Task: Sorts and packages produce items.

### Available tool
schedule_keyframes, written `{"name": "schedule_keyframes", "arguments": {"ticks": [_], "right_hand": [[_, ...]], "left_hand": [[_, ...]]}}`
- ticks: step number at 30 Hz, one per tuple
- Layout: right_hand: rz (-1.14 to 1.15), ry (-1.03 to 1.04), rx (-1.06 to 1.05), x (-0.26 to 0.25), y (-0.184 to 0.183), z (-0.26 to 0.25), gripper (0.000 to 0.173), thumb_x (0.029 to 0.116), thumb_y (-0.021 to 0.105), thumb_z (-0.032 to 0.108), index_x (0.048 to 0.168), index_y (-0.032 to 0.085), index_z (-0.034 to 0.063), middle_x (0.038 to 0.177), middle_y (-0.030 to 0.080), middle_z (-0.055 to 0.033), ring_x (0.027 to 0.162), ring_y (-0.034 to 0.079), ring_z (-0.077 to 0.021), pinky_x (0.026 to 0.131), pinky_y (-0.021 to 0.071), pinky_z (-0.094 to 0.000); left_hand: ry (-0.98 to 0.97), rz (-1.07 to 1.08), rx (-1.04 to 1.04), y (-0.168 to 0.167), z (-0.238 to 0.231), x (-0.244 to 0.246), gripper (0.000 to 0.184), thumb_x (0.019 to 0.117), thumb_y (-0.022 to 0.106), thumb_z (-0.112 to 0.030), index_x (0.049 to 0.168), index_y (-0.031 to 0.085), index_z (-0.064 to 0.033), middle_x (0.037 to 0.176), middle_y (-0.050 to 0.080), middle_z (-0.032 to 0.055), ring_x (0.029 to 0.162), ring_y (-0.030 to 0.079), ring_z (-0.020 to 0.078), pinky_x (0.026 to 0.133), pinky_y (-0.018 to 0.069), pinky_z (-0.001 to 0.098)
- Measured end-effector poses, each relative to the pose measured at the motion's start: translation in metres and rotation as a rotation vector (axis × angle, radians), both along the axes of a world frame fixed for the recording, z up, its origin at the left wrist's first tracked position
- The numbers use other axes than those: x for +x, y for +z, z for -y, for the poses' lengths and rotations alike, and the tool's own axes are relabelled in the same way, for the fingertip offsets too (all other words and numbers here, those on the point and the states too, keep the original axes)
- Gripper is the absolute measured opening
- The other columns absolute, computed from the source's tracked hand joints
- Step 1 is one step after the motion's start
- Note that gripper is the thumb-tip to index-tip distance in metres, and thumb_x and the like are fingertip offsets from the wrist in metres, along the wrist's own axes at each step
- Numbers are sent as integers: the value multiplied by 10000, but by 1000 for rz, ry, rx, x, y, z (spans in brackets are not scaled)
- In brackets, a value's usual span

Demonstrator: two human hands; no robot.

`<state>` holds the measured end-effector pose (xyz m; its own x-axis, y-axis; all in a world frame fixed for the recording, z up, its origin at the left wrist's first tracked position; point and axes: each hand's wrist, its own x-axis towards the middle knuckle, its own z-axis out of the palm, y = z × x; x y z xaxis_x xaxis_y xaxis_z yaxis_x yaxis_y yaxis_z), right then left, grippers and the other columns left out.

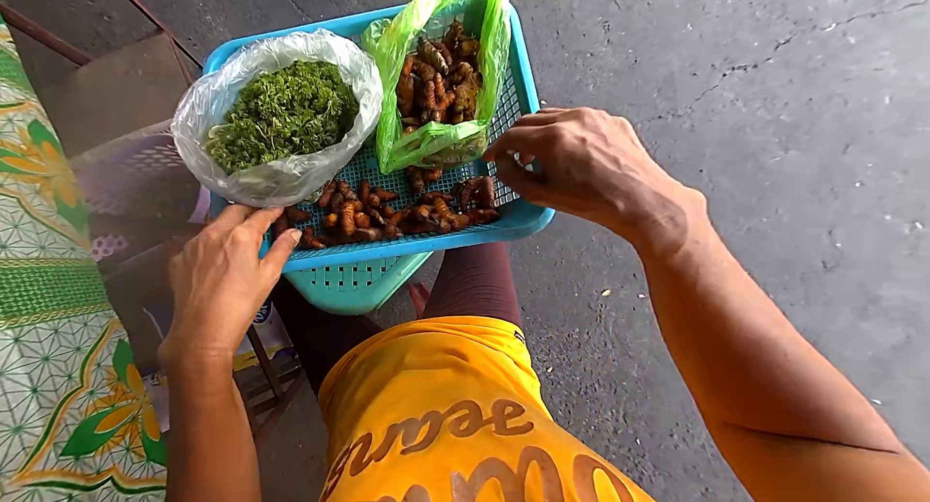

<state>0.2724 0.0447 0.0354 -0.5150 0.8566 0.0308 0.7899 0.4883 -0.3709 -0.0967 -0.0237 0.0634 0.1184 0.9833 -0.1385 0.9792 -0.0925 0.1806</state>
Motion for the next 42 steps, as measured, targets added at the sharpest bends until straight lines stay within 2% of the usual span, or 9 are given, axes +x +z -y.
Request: {"name": "schedule_keyframes", "arguments": {"ticks": [5, 10, 16, 20, 23, 30, 33, 37, 42], "right_hand": [[484, 29, -117, -41, -14, 1, 87, 919, 625, -16, 862, 686, 6, 815, 649, -163, 937, 645, -398, 615, 447, -493], [503, 96, -280, -46, -33, -14, 156, 878, 681, 2, 1033, 688, -13, 984, 665, -220, 994, 649, -434, 725, 489, -572], [399, 72, -249, -35, -31, -6, 123, 951, 643, 81, 870, 671, -8, 908, 629, -197, 987, 633, -413, 706, 483, -531], [-21, 51, -222, -15, -23, 1, 173, 990, 632, 72, 1115, 741, 25, 968, 702, -159, 895, 697, -333, 779, 553, -521], [-315, -30, -334, -3, -14, 6, 301, 1025, 578, 106, 1315, 643, 57, 1029, 721, -74, 806, 713, -146, 690, 608, -336], [-364, -65, -344, -4, -15, 3, 254, 1032, 532, 291, 1066, 696, 101, 814, 711, 23, 634, 657, -39, 545, 536, -242], [-102, -52, -192, -15, -5, -22, 263, 1011, 516, 274, 973, 694, 84, 745, 640, -71, 675, 633, -242, 588, 460, -474], [58, -249, -66, -35, 27, -44, 587, 1041, 576, 293, 1583, 406, 143, 1395, 591, -208, 1233, 581, -457, 897, 465, -668], [256, -121, -139, -36, 24, -25, 151, 947, 596, 0, 1001, 732, 37, 1008, 693, -204, 994, 660, -462, 696, 499, -652]], "left_hand": [[-191, 242, 59, 3, -17, 62, 241, 1043, 595, -298, 1098, 764, -136, 781, 737, 49, 662, 705, 236, 612, 548, 509], [-404, 271, -128, -46, -66, 133, 227, 1035, 585, -245, 1129, 758, -132, 1077, 741, 105, 973, 717, 327, 767, 545, 556], [-516, -58, -361, -57, -84, 165, 320, 1084, 465, -256, 1193, 713, -85, 1174, 685, 171, 1030, 676, 393, 789, 512, 575], [-481, -35, -498, -46, -94, 149, 336, 1064, 482, -324, 1171, 735, -131, 1168, 686, 171, 1098, 655, 380, 828, 488, 604], [-470, 67, -544, -49, -93, 129, 302, 1059, 486, -279, 1211, 735, -199, 1268, 647, 131, 1184, 620, 334, 885, 486, 592], [-384, 31, -330, -60, -68, 116, 265, 993, 624, -113, 1241, 713, -148, 1190, 674, 167, 1110, 655, 378, 854, 522, 568], [-347, 147, -207, -72, -67, 113, 196, 990, 635, -143, 1150, 738, -97, 1089, 685, 173, 1074, 658, 371, 862, 528, 534], [-279, 488, -121, -76, -65, 104, 235, 1025, 618, -207, 1197, 693, -67, 1116, 709, 142, 1068, 683, 296, 940, 530, 502], [22, 1089, -334, -58, -66, 100, 233, 1036, 602, -125, 1245, 654, -37, 1004, 751, 57, 747, 705, 89, 588, 564, 223]]}}
